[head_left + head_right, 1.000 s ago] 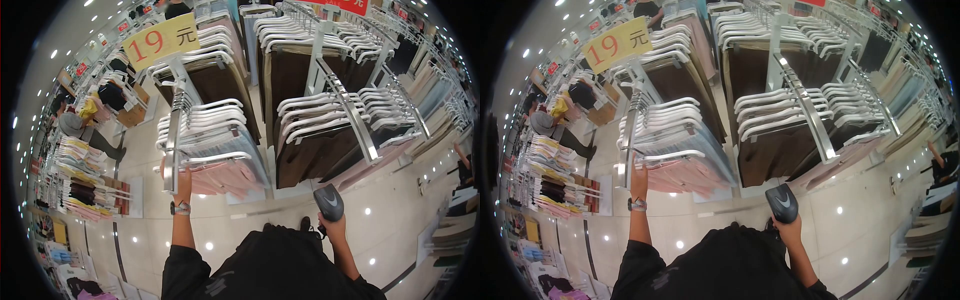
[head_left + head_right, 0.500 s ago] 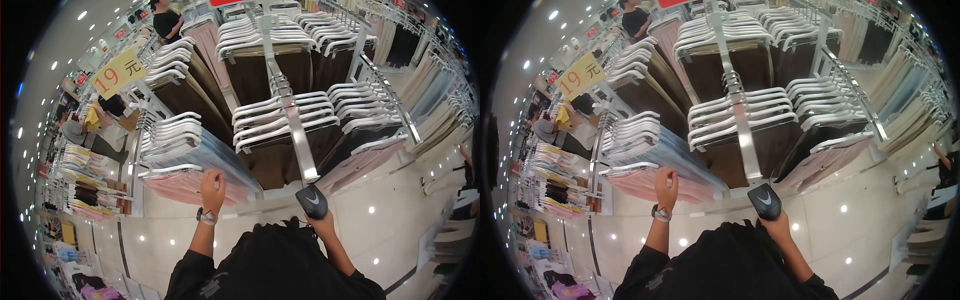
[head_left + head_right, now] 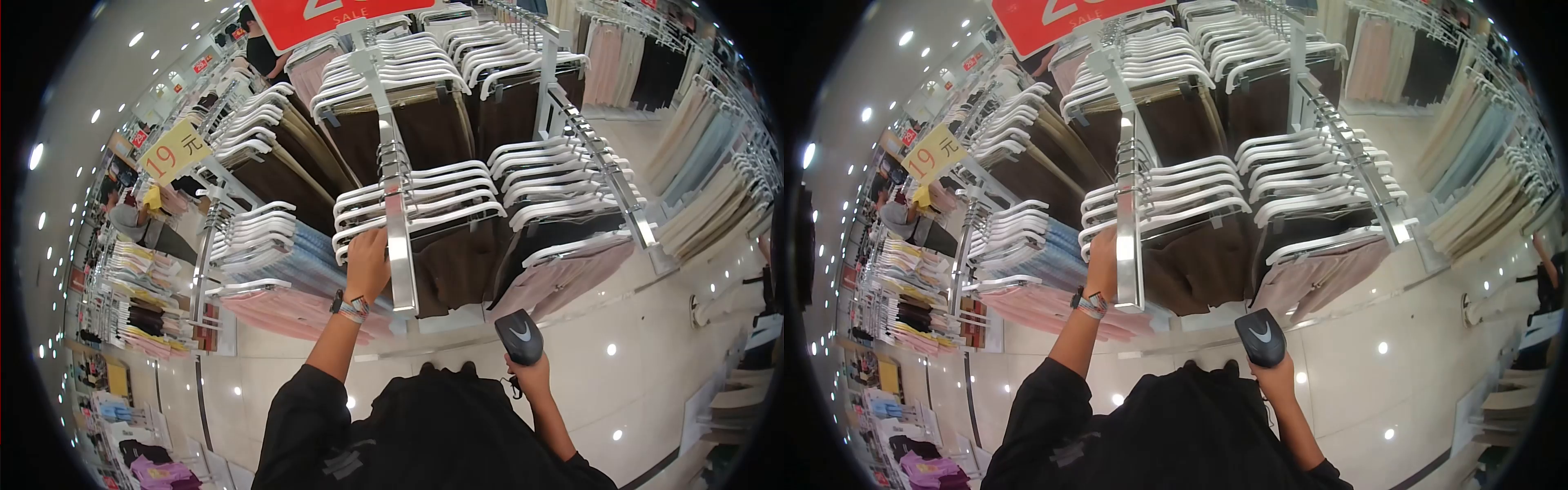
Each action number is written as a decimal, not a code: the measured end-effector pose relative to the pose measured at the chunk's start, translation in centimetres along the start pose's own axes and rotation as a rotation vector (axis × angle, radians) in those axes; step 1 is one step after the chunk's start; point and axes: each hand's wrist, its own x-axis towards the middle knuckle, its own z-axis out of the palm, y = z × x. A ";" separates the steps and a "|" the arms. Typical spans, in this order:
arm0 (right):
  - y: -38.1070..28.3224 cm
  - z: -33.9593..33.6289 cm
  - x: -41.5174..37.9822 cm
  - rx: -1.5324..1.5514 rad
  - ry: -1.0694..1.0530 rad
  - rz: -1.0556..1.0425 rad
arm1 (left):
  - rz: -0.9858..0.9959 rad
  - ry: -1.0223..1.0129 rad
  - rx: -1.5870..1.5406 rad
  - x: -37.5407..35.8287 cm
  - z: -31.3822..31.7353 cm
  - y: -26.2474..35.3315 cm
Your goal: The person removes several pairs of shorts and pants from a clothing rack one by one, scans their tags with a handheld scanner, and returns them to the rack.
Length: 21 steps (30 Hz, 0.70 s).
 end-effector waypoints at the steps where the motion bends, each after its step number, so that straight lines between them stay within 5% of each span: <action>1: 0.6 -0.5 0.1 -0.003 0.014 0.000 | 0.001 -0.001 0.000 0.2 0.5 0.1; 3: 1.0 -1.1 0.3 -0.005 0.029 0.000 | -0.099 -0.127 -0.064 0.9 1.2 0.4; 8: 0.5 -0.8 0.1 0.087 0.089 0.011 | -0.161 0.121 -0.087 2.1 3.7 0.8; 13: -0.6 -0.8 -0.1 0.060 0.066 0.023 | -0.254 0.048 -0.047 1.5 4.3 0.8; 15: -0.3 -1.0 0.1 0.045 0.049 0.009 | -0.125 0.198 0.000 1.9 4.0 1.4; 21: -0.8 -1.9 0.5 0.031 0.066 0.018 | -0.009 0.223 -0.170 3.3 1.7 3.2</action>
